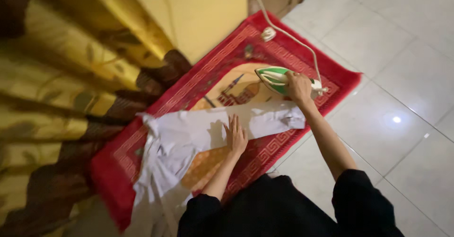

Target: The person irons a white shirt on a red mat with a green iron, and then folds the shirt by hand.

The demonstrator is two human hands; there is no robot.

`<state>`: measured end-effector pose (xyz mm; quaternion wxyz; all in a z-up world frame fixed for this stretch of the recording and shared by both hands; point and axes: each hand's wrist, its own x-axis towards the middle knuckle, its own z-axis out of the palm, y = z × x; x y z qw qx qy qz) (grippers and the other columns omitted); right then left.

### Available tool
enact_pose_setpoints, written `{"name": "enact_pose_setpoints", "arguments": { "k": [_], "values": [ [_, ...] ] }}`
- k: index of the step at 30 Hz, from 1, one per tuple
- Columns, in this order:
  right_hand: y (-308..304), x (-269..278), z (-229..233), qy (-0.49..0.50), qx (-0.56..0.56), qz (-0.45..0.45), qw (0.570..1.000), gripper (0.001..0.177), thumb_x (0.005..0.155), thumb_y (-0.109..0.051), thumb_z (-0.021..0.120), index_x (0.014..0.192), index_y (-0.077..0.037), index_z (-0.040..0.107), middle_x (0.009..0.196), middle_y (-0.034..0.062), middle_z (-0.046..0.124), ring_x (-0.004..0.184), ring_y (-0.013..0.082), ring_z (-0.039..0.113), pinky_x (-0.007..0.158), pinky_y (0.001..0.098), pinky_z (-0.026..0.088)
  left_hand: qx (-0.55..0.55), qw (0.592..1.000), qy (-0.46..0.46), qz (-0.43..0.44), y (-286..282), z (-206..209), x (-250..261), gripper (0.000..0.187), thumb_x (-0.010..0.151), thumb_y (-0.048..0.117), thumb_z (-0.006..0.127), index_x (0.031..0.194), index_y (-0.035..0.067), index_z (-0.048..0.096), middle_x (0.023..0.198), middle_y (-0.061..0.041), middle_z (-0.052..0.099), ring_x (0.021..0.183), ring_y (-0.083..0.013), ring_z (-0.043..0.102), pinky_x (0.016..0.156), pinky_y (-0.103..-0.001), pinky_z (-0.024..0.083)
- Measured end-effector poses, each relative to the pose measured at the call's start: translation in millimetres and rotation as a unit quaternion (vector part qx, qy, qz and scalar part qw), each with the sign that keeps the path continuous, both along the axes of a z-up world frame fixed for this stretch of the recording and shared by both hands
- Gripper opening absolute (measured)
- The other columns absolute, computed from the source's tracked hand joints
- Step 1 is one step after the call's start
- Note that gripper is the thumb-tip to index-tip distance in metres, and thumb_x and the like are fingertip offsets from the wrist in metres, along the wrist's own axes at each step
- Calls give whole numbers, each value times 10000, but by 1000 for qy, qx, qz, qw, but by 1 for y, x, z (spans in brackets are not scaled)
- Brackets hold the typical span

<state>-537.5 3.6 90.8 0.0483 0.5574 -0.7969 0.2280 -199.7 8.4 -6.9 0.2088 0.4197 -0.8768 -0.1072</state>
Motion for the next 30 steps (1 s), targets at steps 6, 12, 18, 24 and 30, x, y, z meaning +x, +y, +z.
{"name": "enact_pose_setpoints", "arguments": {
  "k": [6, 12, 18, 24, 30],
  "values": [
    [32, -72, -27, -72, -223, -117, 965, 343, 837, 13, 668, 1175, -45, 657, 1034, 195, 676, 973, 395, 604, 860, 501, 488, 5, 992, 13, -125, -1, 8, -98, 764, 978, 296, 552, 1584, -58, 250, 1682, -193, 229, 1569, -389, 166, 1240, -647, 95],
    [27, -83, -60, -334, -412, -169, 831, 380, 894, -18, 606, 1273, -17, 584, 1081, 126, 643, 1033, 236, 658, 870, 346, 526, 14, 975, 0, -223, 4, 26, -182, 776, 977, 325, 562, 1625, 48, 238, 1696, -169, 224, 1562, -388, 145, 1236, -634, 87],
    [10, -64, -70, -349, -378, -235, 825, 341, 978, -165, 696, 1260, -16, 575, 1047, 157, 666, 945, 261, 673, 797, 374, 527, 47, 967, -57, -245, -1, 28, -226, 802, 947, 319, 607, 1611, 59, 239, 1691, -140, 214, 1582, -350, 113, 1252, -618, 83],
    [16, -38, -54, -159, -362, -280, 875, 610, 830, -171, 782, 1313, 65, 494, 1152, 282, 575, 1036, 424, 568, 873, 500, 468, 61, 968, -74, -231, -10, 25, -224, 861, 923, 317, 645, 1610, 30, 214, 1686, -141, 221, 1571, -337, 118, 1241, -613, 76],
    [9, 19, -68, -50, -406, -229, 883, 696, 807, -207, 856, 1301, 43, 434, 1206, 310, 479, 1119, 493, 479, 962, 538, 427, 83, 976, -30, -199, -24, 18, -198, 907, 902, 292, 660, 1633, 14, 199, 1682, -183, 237, 1574, -347, 155, 1259, -595, 122]
  ]
}}
